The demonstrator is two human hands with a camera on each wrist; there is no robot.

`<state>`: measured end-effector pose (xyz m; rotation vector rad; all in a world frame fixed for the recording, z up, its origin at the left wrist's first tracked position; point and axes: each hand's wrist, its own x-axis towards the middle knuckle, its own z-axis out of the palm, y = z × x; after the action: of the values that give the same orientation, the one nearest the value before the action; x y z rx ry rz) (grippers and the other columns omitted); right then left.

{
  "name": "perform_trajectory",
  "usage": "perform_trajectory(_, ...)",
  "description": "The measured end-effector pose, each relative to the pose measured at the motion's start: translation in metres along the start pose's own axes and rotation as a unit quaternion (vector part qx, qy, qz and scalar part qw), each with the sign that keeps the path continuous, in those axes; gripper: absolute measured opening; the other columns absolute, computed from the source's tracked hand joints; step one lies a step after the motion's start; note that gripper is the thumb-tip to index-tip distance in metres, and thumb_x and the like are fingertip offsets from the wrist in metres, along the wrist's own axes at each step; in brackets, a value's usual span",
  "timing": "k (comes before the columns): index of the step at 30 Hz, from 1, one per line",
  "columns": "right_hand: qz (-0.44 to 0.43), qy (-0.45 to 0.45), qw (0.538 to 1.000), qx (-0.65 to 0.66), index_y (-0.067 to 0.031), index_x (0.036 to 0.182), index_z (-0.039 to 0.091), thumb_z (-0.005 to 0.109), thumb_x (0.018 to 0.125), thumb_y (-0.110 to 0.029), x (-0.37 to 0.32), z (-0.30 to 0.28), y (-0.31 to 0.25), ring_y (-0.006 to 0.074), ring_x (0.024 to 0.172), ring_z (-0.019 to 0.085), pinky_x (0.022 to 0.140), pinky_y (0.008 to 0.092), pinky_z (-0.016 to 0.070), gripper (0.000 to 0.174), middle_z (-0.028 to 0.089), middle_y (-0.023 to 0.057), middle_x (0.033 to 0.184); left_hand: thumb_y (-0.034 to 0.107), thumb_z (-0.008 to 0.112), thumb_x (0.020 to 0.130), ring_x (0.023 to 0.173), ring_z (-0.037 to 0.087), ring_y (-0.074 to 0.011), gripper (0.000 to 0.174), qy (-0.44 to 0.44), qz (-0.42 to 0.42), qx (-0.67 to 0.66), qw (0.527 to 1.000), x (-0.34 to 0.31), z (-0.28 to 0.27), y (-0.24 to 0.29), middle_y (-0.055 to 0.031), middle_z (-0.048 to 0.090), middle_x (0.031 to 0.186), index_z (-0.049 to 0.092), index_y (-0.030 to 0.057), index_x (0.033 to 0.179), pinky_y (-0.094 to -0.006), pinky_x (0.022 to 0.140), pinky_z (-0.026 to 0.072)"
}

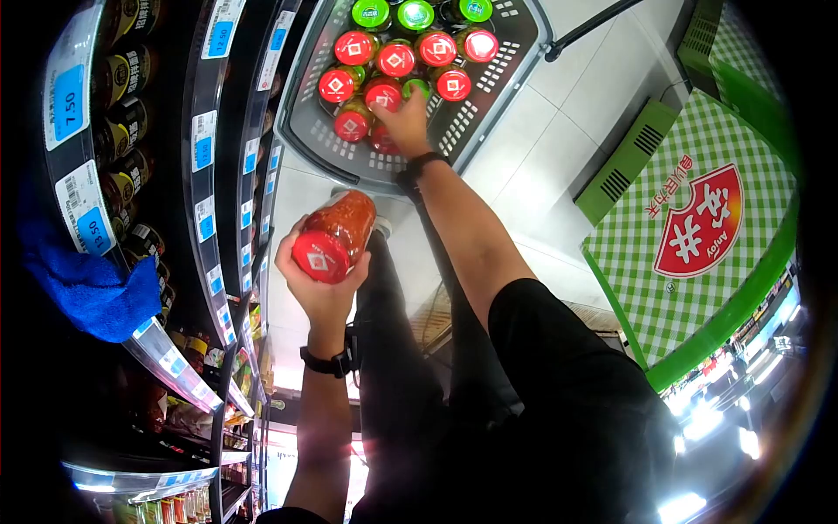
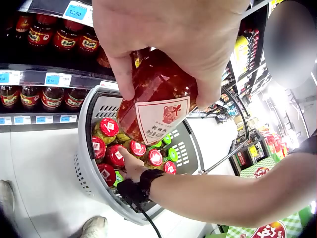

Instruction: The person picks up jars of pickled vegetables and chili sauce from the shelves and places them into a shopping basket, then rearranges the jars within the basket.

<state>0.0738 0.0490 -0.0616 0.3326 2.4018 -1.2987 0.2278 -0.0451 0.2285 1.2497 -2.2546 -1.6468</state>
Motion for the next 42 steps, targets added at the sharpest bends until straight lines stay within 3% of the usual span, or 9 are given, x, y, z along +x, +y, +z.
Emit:
perform_trajectory(6,0.106,-0.127,0.985,0.048,0.0031,0.135,0.050,0.074,0.087,-0.045,-0.022,-0.066,-0.020,0.0367,0.114,0.063,0.098,0.0441,0.0499,0.072,0.061,0.0219,0.128,0.007,0.094,0.061,0.123,0.058,-0.0338,0.089,-0.049,0.142,0.077,0.986,0.034,0.033,-0.017,-0.0203,0.056,0.136,0.044,0.0026,0.134,-0.0425,0.107,0.0468)
perform_trajectory(9,0.339,-0.239,0.871,0.263,-0.0025,0.136,0.052,0.067,0.091,-0.055,-0.056,-0.125,-0.051,0.0285,0.117,0.063,0.098,0.0444,0.0505,0.071,0.064,0.0158,0.127,0.006,0.092,0.061,0.121,0.057,-0.0400,0.077,-0.094,0.229,0.122,0.961,0.054,0.057,-0.010,-0.0184,0.057,0.135,0.052,0.0055,0.127,-0.0456,0.103,0.0487)
perform_trajectory(12,0.459,-0.334,0.725,0.390,-0.0095,0.138,0.053,0.059,0.094,-0.062,-0.078,-0.164,-0.089,0.0214,0.120,0.061,0.098,0.0435,0.0515,0.069,0.063,0.0098,0.131,0.003,0.085,0.067,0.122,0.056,-0.0410,0.062,-0.157,0.301,0.118,0.933,0.070,0.085,-0.009,-0.0156,0.058,0.135,0.057,0.0075,0.122,-0.0462,0.103,0.0486)
perform_trajectory(15,0.410,-0.297,0.752,0.423,-0.0128,0.139,0.053,0.057,0.095,-0.060,-0.086,-0.166,-0.096,0.0226,0.120,0.061,0.099,0.0430,0.0515,0.065,0.063,0.0080,0.132,0.000,0.079,0.071,0.124,0.055,-0.0403,0.056,-0.240,0.320,0.154,0.903,0.080,0.107,-0.020,-0.0141,0.058,0.135,0.058,0.0075,0.123,-0.0466,0.104,0.0484)
perform_trajectory(22,0.400,-0.205,0.651,0.612,-0.0147,0.133,0.057,0.052,0.099,-0.054,-0.078,-0.143,-0.067,0.0264,0.119,0.062,0.098,0.0471,0.0514,0.052,0.066,0.0084,0.126,-0.002,0.079,0.072,0.128,0.053,-0.0410,0.064,-0.347,0.320,0.146,0.869,0.108,0.132,-0.024,-0.0179,0.050,0.144,0.054,0.0064,0.130,-0.0439,0.107,0.0474)
perform_trajectory(27,0.404,-0.132,0.616,0.663,-0.0151,0.124,0.061,0.051,0.099,-0.055,-0.042,-0.097,-0.023,0.0287,0.109,0.066,0.092,0.0474,0.0528,0.049,0.069,0.0088,0.119,0.000,0.074,0.079,0.124,0.056,-0.0379,0.061,-0.266,0.208,0.170,0.926,0.120,0.122,-0.028,-0.0186,0.048,0.145,0.053,0.0054,0.136,-0.0400,0.101,0.0502)
perform_trajectory(30,0.398,-0.105,0.669,0.618,-0.0170,0.119,0.062,0.059,0.096,-0.055,-0.031,-0.075,0.001,0.0239,0.100,0.067,0.087,0.0447,0.0543,0.044,0.069,0.0048,0.114,0.000,0.068,0.084,0.124,0.055,-0.0409,0.050,-0.208,0.198,0.171,0.942,0.117,0.105,-0.033,-0.0199,0.052,0.139,0.055,0.0034,0.132,-0.0444,0.103,0.0474)
perform_trajectory(38,0.449,-0.082,0.648,0.610,-0.0183,0.121,0.061,0.067,0.090,-0.056,0.004,-0.052,0.032,0.0229,0.104,0.063,0.087,0.0439,0.0523,0.049,0.069,0.0036,0.112,-0.004,0.059,0.091,0.113,0.064,-0.0315,0.033,-0.211,0.102,0.124,0.964,0.098,0.068,-0.033,-0.0167,0.062,0.128,0.062,0.0002,0.123,-0.0361,0.087,0.0553)
perform_trajectory(42,0.419,-0.059,0.648,0.633,-0.0175,0.119,0.062,0.064,0.091,-0.056,0.012,-0.039,0.040,0.0234,0.095,0.065,0.077,0.0379,0.0537,0.047,0.069,0.0038,0.106,-0.006,0.057,0.091,0.109,0.067,-0.0295,0.031,-0.201,0.082,0.126,0.968,0.091,0.066,-0.034,-0.0157,0.063,0.127,0.063,-0.0008,0.122,-0.0345,0.084,0.0570)
